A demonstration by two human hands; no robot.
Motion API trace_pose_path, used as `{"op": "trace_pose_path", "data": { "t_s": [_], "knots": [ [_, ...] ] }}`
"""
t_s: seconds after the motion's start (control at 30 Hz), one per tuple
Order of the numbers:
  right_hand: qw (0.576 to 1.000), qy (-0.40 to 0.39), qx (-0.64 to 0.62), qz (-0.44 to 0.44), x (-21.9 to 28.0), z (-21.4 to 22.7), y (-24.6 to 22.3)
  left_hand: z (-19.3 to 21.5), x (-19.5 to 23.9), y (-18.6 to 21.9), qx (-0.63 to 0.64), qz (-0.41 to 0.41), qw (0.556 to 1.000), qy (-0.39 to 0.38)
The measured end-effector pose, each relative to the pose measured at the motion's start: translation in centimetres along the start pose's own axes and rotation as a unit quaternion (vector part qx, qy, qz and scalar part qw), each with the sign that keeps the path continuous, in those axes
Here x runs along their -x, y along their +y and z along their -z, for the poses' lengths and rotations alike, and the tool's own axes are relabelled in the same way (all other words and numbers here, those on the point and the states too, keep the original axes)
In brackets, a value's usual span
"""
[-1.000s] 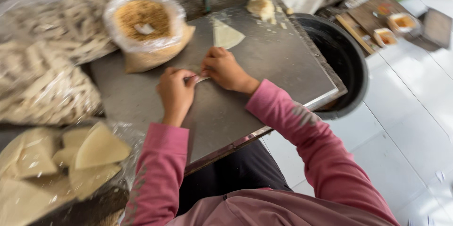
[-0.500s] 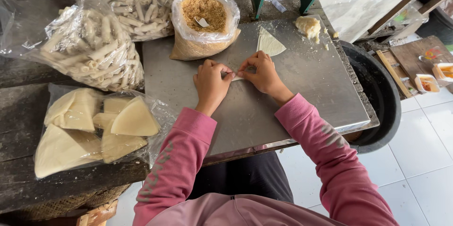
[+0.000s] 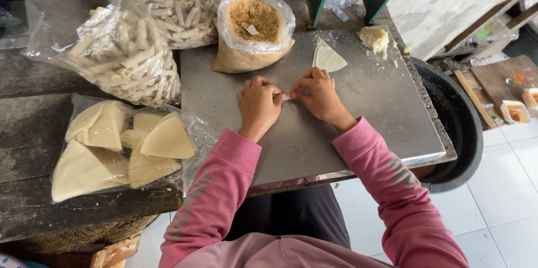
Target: The person folds triangular dough wrappers, scoops a crumbly filling into each, and seals them by hand. Completed units are stacked on the metal work surface.
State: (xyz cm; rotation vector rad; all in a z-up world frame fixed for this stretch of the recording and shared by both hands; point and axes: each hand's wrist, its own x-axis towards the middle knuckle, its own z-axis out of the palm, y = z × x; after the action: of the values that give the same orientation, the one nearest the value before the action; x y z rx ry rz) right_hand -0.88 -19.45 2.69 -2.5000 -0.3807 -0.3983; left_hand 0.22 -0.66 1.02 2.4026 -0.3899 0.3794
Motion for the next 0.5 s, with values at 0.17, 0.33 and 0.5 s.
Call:
{"op": "trace_pose_path", "data": {
  "t_s": [0.17, 0.33, 0.5],
  "knots": [
    [0.997, 0.042, 0.062, 0.010, 1.1, -1.2, -1.8, -0.1, -0.1, -0.4, 0.042, 0.032, 0.997, 0.056],
    [0.957, 0.061, 0.262, 0.110, 2.6, -2.0, -2.6, -0.2, -0.2, -0.9, 0.046, -0.017, 0.995, 0.089],
    [0.952, 0.035, 0.284, 0.108, 0.9, -3.4, -0.8, -1.1, -0.3, -1.1, 0.027, -0.048, 0.994, 0.099]
  ]
}}
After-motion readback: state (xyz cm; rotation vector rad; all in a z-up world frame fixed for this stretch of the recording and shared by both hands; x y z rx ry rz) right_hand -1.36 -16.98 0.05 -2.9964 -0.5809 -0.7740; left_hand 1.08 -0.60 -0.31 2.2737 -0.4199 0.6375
